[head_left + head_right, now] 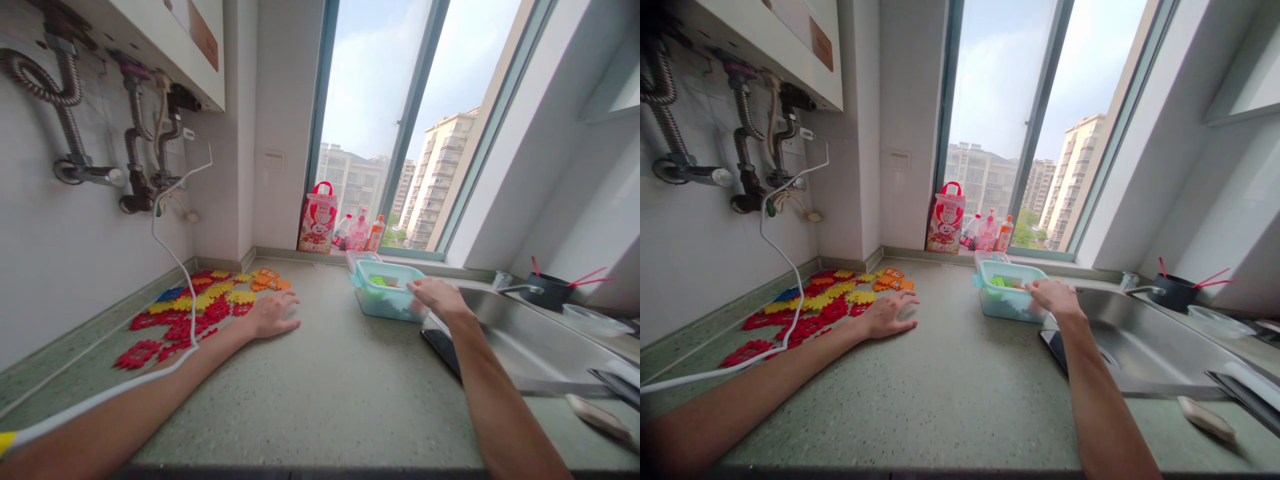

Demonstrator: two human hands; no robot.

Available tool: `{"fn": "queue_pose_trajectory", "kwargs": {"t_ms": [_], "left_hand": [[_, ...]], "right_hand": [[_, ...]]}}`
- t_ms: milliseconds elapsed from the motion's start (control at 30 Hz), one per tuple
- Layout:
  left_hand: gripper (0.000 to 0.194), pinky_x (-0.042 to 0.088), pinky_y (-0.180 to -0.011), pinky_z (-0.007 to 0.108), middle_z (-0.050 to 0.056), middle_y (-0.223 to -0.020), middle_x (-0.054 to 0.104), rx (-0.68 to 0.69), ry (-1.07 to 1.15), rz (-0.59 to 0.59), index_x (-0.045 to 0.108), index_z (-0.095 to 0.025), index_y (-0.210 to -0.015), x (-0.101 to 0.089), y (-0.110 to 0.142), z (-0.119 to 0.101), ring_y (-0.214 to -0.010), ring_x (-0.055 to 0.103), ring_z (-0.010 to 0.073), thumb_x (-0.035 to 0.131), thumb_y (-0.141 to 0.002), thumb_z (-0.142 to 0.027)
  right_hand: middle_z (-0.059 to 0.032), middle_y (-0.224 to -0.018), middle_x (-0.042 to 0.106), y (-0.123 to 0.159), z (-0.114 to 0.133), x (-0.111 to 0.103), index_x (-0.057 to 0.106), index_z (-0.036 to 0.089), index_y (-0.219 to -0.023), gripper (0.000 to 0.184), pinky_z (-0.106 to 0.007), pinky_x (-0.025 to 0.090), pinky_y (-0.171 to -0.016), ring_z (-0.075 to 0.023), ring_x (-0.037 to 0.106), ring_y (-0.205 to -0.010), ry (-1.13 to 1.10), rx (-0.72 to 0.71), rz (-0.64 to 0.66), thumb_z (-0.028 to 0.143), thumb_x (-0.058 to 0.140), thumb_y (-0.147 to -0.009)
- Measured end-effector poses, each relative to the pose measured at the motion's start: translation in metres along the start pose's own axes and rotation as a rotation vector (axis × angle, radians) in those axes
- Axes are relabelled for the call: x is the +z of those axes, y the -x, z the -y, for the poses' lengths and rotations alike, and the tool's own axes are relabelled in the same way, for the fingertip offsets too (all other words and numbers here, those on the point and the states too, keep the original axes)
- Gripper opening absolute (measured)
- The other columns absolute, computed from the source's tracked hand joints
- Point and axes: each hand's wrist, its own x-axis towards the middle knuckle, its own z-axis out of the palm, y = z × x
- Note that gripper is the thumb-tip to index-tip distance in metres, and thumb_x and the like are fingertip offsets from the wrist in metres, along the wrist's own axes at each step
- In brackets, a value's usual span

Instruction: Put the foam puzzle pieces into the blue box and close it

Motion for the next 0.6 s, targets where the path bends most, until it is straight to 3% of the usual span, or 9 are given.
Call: {"fn": "queue_pose_trajectory", "kwargs": {"t_ms": [133, 233, 400, 500, 600], "left_hand": [[0.077, 0.037, -0.124, 0.048, 0.017, -0.160, 0.049, -0.186, -0.014, -0.050, 0.058, -0.021, -0.146, 0.009, -0.006, 0.010, -0.148, 0.048, 0.0354, 0.071, -0.083, -0.064], [0.087, 0.035, -0.124, 0.052, 0.019, -0.161, 0.046, -0.355, -0.077, -0.081, 0.053, -0.020, -0.151, 0.012, -0.011, 0.017, -0.148, 0.045, 0.0386, 0.070, -0.080, -0.069], [0.097, 0.032, -0.124, 0.056, 0.021, -0.167, 0.039, -0.533, -0.186, -0.057, 0.047, -0.019, -0.157, 0.010, -0.012, 0.024, -0.153, 0.037, 0.0424, 0.060, -0.082, -0.078], [0.094, 0.022, -0.128, 0.057, 0.020, -0.173, 0.027, -0.500, -0.229, -0.029, 0.042, -0.018, -0.162, 0.009, -0.015, 0.026, -0.161, 0.022, 0.0396, 0.054, -0.088, -0.075], [0.096, 0.010, -0.130, 0.060, 0.017, -0.178, 0.016, -0.455, -0.264, 0.026, 0.039, -0.020, -0.165, 0.010, -0.028, 0.030, -0.165, 0.007, 0.0378, 0.049, -0.089, -0.079]], "right_hand": [[-0.0143, -0.108, 0.078, 0.003, 0.006, 0.003, 0.081, 0.025, -0.100, 0.041, -0.049, 0.048, -0.092, -0.0351, 0.069, -0.108, 0.045, -0.017, -0.147, 0.047, 0.046, -0.099], [-0.0148, -0.112, 0.078, 0.006, 0.015, 0.004, 0.080, 0.023, -0.107, 0.040, -0.047, 0.046, -0.092, -0.0351, 0.065, -0.111, 0.044, -0.107, -0.424, 0.047, 0.049, -0.100], [-0.0125, -0.106, 0.078, 0.018, 0.047, 0.002, 0.078, 0.019, -0.095, 0.028, -0.043, 0.041, -0.094, -0.0305, 0.062, -0.105, -0.057, -0.386, -0.796, 0.033, 0.054, -0.100], [-0.0096, -0.108, 0.078, 0.031, 0.080, 0.009, 0.076, 0.020, -0.092, 0.018, -0.043, 0.040, -0.098, -0.0292, 0.061, -0.110, -0.117, -0.583, -0.880, 0.024, 0.059, -0.098], [-0.0071, -0.113, 0.078, 0.047, 0.117, 0.025, 0.075, 0.022, -0.093, 0.013, -0.044, 0.041, -0.102, -0.0280, 0.061, -0.115, -0.168, -0.818, -0.824, 0.019, 0.063, -0.095]]}}
